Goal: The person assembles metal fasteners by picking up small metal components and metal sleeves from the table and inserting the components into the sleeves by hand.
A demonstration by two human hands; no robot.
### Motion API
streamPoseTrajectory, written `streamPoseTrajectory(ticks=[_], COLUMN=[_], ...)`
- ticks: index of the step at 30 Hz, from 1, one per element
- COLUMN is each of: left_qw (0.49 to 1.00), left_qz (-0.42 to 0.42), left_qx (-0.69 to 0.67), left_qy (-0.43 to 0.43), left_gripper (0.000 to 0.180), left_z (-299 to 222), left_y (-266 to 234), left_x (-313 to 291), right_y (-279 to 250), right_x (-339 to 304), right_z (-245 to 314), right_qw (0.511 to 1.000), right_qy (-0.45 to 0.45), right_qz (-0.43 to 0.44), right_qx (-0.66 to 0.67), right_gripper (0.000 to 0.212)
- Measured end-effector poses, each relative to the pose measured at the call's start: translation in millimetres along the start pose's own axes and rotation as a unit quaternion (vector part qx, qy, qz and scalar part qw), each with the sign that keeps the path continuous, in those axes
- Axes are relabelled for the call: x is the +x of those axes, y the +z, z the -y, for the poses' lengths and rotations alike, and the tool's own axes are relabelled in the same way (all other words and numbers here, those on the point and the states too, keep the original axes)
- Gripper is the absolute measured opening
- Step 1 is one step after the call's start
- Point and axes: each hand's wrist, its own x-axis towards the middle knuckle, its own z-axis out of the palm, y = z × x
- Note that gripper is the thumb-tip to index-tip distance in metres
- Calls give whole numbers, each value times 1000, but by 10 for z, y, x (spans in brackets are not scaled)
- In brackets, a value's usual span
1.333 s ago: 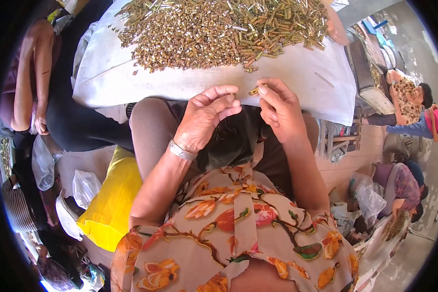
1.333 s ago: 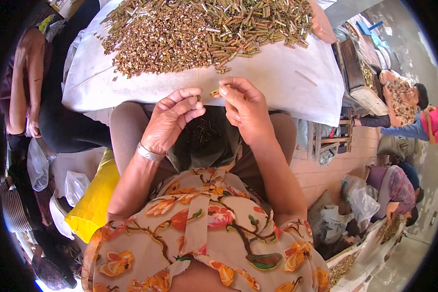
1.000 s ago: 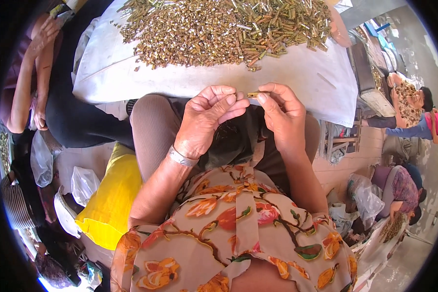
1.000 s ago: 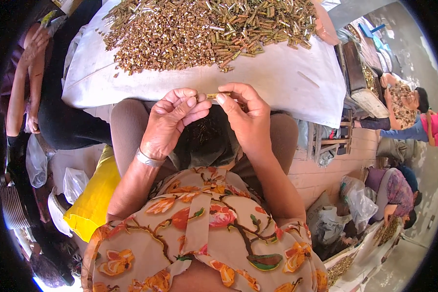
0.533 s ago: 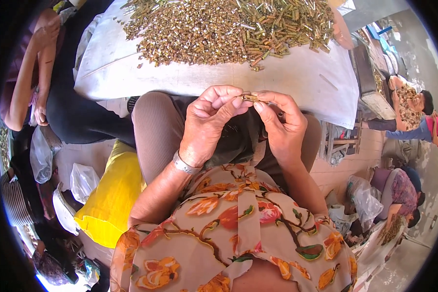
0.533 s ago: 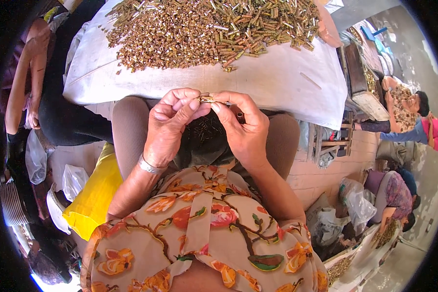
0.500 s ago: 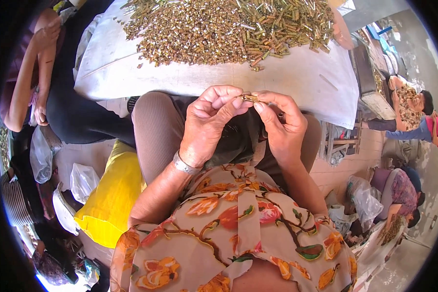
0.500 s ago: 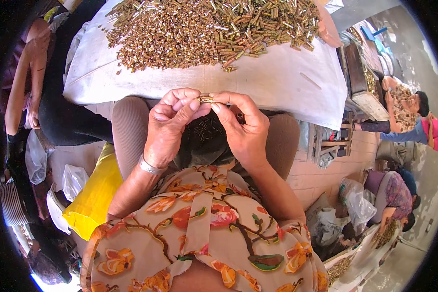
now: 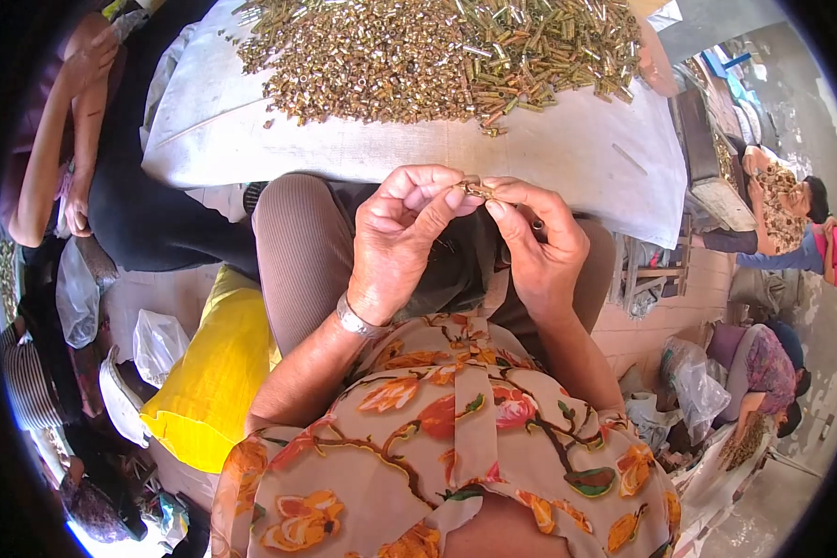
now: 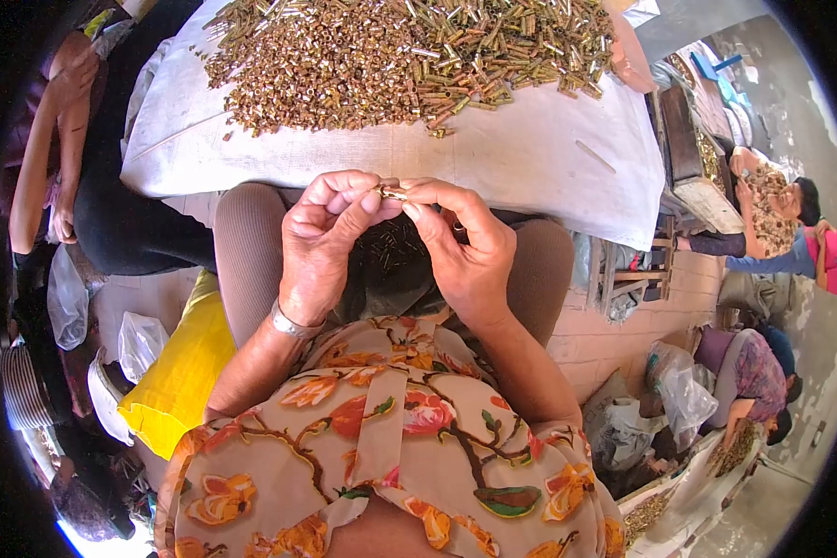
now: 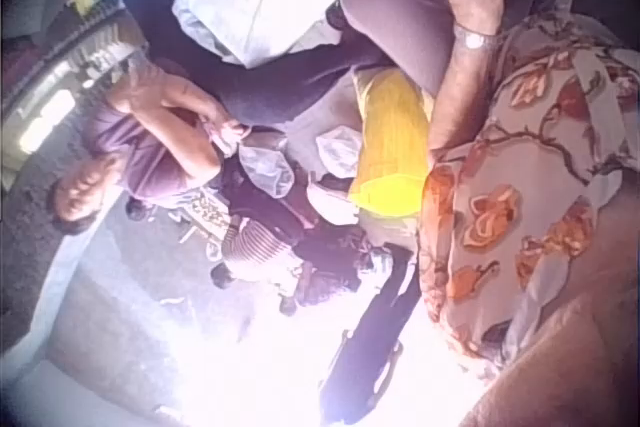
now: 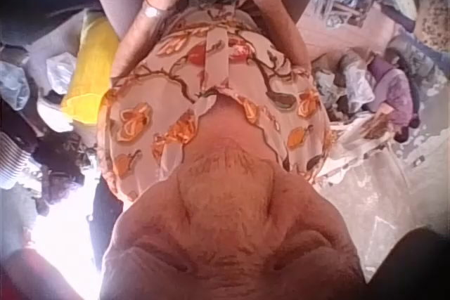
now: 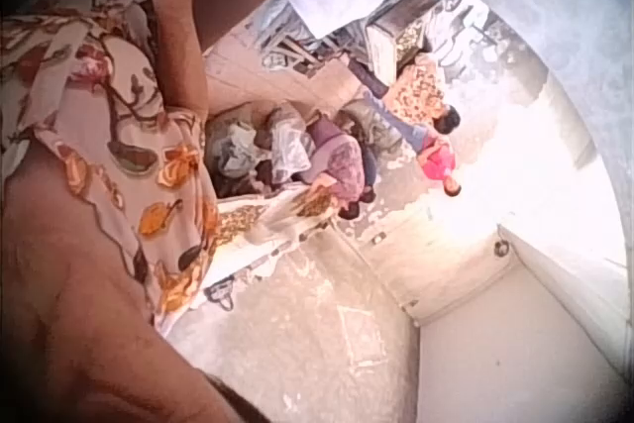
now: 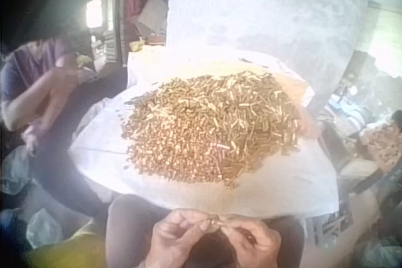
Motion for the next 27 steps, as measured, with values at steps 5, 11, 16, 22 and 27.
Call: streamPoseTrajectory(ticks=[5,11,16,22,27], left_qw=[999,972,950,977,957], left_qz=[9,3,1,173,257], left_qx=[37,199,282,120,-22], left_qy=[36,126,133,-43,-133], left_gripper=[13,10,10,13,13], left_z=[22,64,16,-242,-130], left_y=[-2,-61,-99,-242,-376], left_x=[6,8,24,90,148], right_y=[2,-4,-63,-258,-281], right_x=[-4,48,100,207,114], right_z=[-6,-3,3,113,81], right_qw=[999,997,994,989,927], right_qy=[-28,-65,-74,63,236], right_qz=[3,16,31,133,196], right_qx=[-20,-47,-76,10,217], right_gripper=[13,13,13,12,12])
